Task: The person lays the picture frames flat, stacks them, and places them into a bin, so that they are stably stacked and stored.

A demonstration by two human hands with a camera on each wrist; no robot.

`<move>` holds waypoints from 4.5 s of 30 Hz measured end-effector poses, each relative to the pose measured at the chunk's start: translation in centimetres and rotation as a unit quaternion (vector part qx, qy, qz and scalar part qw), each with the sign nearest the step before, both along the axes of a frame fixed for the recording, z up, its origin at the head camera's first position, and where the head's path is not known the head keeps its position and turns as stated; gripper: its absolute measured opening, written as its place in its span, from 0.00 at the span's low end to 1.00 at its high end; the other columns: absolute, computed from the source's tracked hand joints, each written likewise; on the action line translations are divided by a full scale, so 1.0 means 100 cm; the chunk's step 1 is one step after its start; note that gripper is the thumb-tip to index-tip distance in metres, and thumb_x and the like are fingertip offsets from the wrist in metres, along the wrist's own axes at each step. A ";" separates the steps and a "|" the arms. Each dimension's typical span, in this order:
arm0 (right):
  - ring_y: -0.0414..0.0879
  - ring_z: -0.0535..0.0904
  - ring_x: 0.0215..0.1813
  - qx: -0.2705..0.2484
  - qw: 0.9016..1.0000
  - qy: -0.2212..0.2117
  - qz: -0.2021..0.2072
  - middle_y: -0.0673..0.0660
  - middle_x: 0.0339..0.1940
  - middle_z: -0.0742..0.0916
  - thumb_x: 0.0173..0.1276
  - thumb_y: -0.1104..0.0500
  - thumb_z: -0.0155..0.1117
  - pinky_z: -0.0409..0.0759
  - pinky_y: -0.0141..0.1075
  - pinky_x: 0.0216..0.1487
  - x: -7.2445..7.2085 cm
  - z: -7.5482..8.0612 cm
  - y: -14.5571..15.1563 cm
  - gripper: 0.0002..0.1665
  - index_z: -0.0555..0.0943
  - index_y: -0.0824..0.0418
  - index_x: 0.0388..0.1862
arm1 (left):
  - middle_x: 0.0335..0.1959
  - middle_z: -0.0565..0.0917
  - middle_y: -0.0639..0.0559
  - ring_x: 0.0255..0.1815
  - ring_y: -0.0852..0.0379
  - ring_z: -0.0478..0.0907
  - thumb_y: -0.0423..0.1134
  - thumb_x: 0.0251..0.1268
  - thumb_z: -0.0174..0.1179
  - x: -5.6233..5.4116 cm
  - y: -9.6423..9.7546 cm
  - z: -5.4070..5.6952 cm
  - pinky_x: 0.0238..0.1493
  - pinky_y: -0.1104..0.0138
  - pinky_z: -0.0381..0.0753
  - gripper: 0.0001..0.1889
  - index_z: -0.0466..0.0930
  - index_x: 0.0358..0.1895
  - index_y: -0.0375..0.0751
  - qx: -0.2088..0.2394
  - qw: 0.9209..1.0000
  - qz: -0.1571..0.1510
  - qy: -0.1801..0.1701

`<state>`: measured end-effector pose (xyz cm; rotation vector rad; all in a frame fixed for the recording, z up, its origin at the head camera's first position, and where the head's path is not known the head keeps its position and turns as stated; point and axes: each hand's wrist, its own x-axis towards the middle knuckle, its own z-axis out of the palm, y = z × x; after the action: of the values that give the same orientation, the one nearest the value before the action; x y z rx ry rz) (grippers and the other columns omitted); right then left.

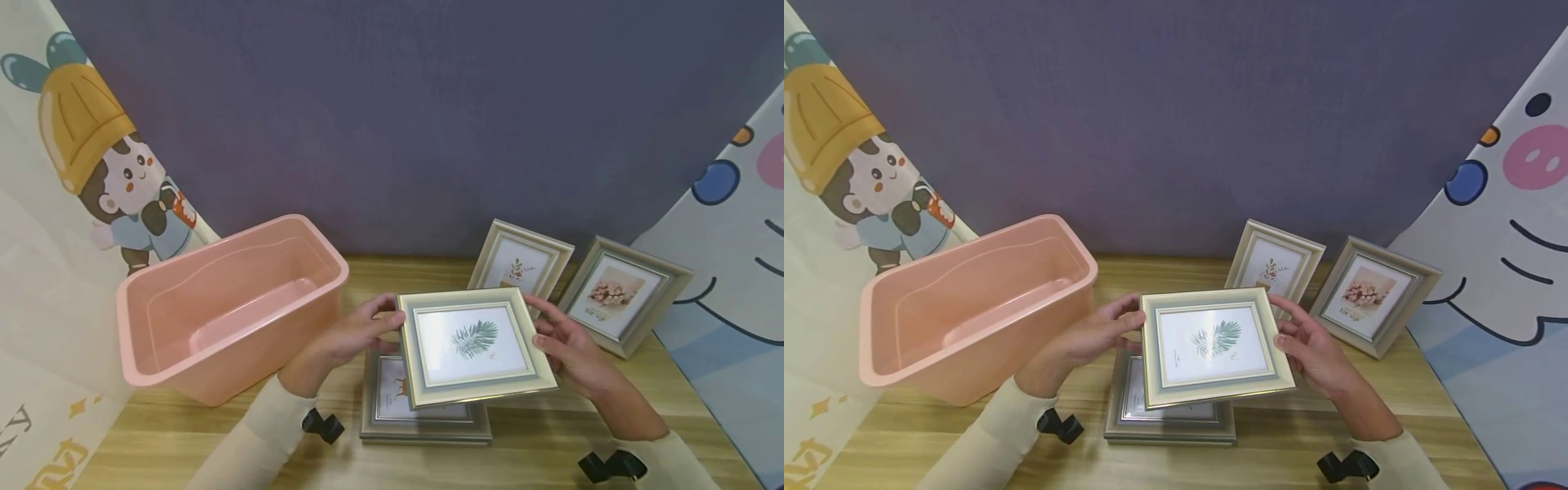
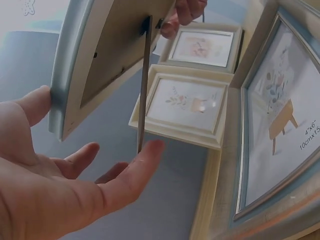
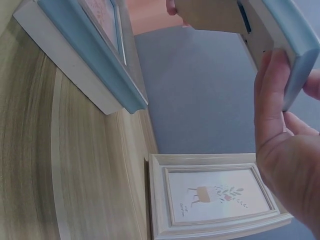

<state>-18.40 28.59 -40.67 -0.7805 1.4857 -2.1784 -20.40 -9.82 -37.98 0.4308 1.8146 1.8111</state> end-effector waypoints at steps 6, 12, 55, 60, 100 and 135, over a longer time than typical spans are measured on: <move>0.49 0.89 0.51 0.011 1.000 0.002 -0.010 0.53 0.61 0.85 0.78 0.77 0.38 0.89 0.44 0.42 0.000 -0.002 0.000 0.39 0.57 0.49 0.82 | 0.77 0.57 0.32 0.67 0.36 0.73 0.42 0.78 0.55 0.003 0.001 0.003 0.63 0.45 0.80 0.31 0.57 0.78 0.42 -0.033 0.999 0.023 0.035; 0.49 0.89 0.51 0.015 1.000 0.001 -0.012 0.53 0.61 0.86 0.78 0.76 0.39 0.89 0.43 0.42 -0.001 -0.005 0.000 0.39 0.57 0.50 0.82 | 0.75 0.60 0.34 0.64 0.40 0.75 0.40 0.76 0.58 0.004 0.002 0.003 0.63 0.48 0.81 0.29 0.62 0.76 0.46 -0.031 0.996 0.043 0.077; 0.49 0.90 0.39 0.172 0.979 -0.089 -0.055 0.51 0.50 0.87 0.80 0.66 0.51 0.89 0.45 0.37 0.016 -0.033 -0.026 0.37 0.57 0.40 0.81 | 0.58 0.77 0.34 0.48 0.57 0.77 0.31 0.66 0.64 0.001 -0.022 -0.030 0.49 0.68 0.81 0.27 0.72 0.67 0.28 -0.053 0.994 0.082 0.057; 0.49 0.89 0.37 0.188 0.976 -0.094 -0.059 0.52 0.45 0.88 0.79 0.65 0.52 0.89 0.47 0.37 0.018 -0.037 -0.030 0.38 0.57 0.40 0.81 | 0.55 0.78 0.38 0.46 0.59 0.77 0.30 0.66 0.64 0.002 -0.027 -0.039 0.48 0.68 0.82 0.27 0.71 0.67 0.27 -0.041 0.995 0.080 0.038; 0.46 0.81 0.39 0.298 0.942 -0.127 -0.089 0.57 0.41 0.81 0.74 0.60 0.63 0.89 0.50 0.34 0.030 -0.048 -0.055 0.48 0.47 0.55 0.84 | 0.47 0.80 0.42 0.41 0.58 0.78 0.31 0.65 0.65 0.004 -0.044 -0.071 0.47 0.61 0.84 0.25 0.73 0.64 0.25 -0.087 0.992 0.095 0.014; 0.46 0.78 0.37 0.300 0.941 -0.132 -0.079 0.56 0.39 0.80 0.73 0.60 0.64 0.89 0.49 0.35 0.028 -0.049 -0.053 0.50 0.47 0.57 0.84 | 0.50 0.79 0.39 0.47 0.52 0.77 0.32 0.65 0.65 -0.005 -0.039 -0.073 0.51 0.60 0.83 0.23 0.76 0.62 0.29 -0.146 0.984 0.093 0.042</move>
<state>-15.56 23.26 -45.53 -0.1579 1.9577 -1.6779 -20.86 -13.69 -45.23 0.2330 2.2023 1.6259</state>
